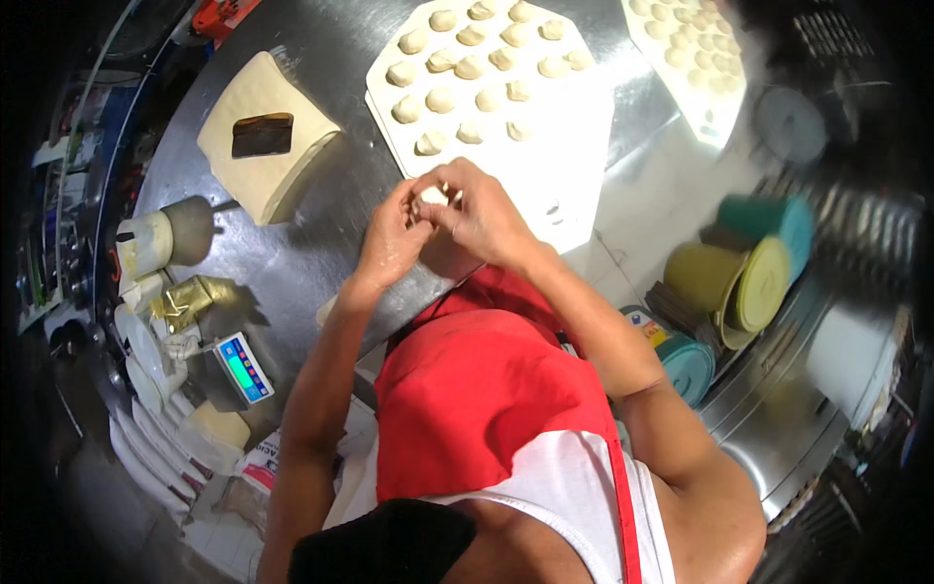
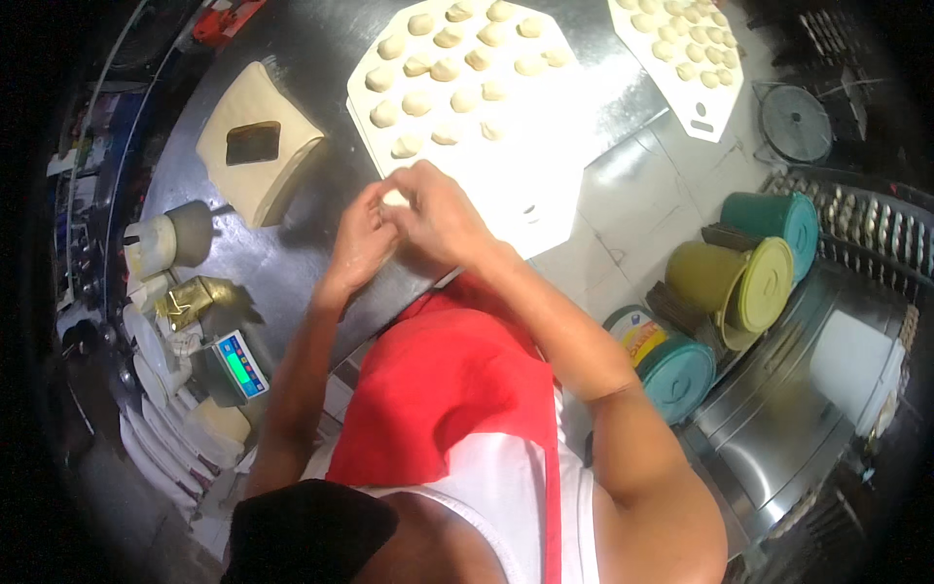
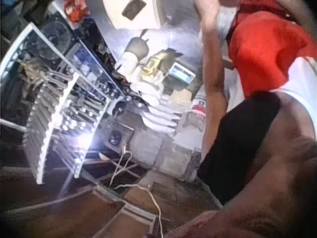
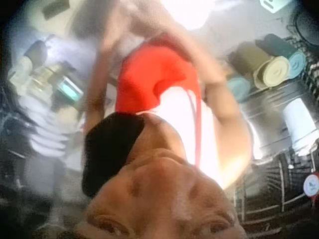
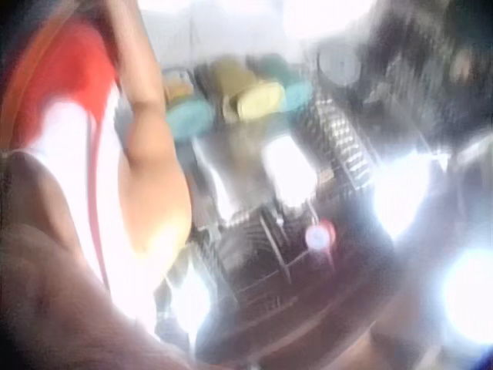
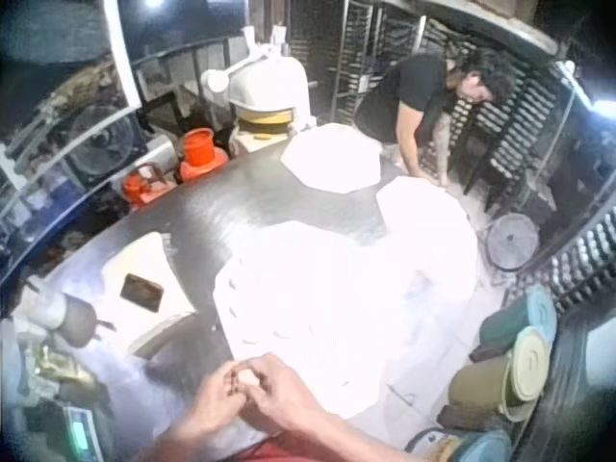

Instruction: The person prepares pieces of dough by rolling a long strip on a table, cutting it into small portions with a bench scraper, and placing the portions into recessed slots on a board.

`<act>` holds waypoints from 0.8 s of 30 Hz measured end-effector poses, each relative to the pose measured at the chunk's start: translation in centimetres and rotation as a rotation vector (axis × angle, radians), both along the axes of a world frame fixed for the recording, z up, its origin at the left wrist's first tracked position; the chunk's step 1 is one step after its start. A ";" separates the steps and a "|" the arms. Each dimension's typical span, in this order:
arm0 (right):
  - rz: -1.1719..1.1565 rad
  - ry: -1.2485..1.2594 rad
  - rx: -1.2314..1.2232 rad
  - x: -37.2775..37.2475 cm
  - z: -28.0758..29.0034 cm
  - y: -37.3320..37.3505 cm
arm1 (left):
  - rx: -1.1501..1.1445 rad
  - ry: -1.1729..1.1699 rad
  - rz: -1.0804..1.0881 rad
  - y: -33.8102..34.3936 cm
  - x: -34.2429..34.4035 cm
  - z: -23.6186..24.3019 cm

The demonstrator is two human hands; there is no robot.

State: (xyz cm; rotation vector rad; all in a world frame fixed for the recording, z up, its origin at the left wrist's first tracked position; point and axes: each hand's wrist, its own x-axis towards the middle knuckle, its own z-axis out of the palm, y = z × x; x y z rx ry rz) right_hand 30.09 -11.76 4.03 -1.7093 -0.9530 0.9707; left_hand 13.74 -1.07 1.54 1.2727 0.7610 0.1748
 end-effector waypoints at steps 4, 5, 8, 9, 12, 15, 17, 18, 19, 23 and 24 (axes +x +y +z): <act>-0.142 0.072 -0.137 0.5 1.2 -0.1 | 0.570 0.144 -0.381 0.5 -1.9 0.2; -0.071 -0.073 -0.179 -0.6 1.7 -0.5 | 0.686 0.157 -0.435 0.3 -1.7 0.7; -0.197 -0.156 0.011 -2.6 2.7 -1.2 | 0.763 0.087 -0.424 -0.7 0.2 3.8; -0.233 -0.140 0.005 -2.2 3.8 -1.2 | 0.738 0.099 -0.435 -0.9 1.2 5.8; -0.258 -0.097 -0.086 -0.9 6.4 -0.1 | 0.771 0.111 -0.414 -0.8 3.4 6.5; -0.282 -0.285 -0.164 -1.2 6.3 0.3 | 0.887 0.186 -0.433 -0.6 4.8 2.4; -0.053 -0.183 0.181 -3.6 5.7 -0.8 | 0.599 0.015 -0.411 1.8 3.9 -3.5; 0.039 -0.298 0.228 -4.1 6.6 -0.6 | 0.372 -0.077 -0.420 2.8 4.0 -4.0; 0.017 -0.161 0.083 -2.8 6.8 -0.6 | 0.514 0.075 -0.406 2.6 4.6 -4.6; -0.485 -0.117 -0.059 11.4 -3.8 -3.0 | 0.568 0.326 -0.379 0.6 6.4 -1.8; -0.483 -0.356 -0.053 13.0 -4.4 -2.9 | 0.567 0.348 -0.376 1.2 5.8 -2.4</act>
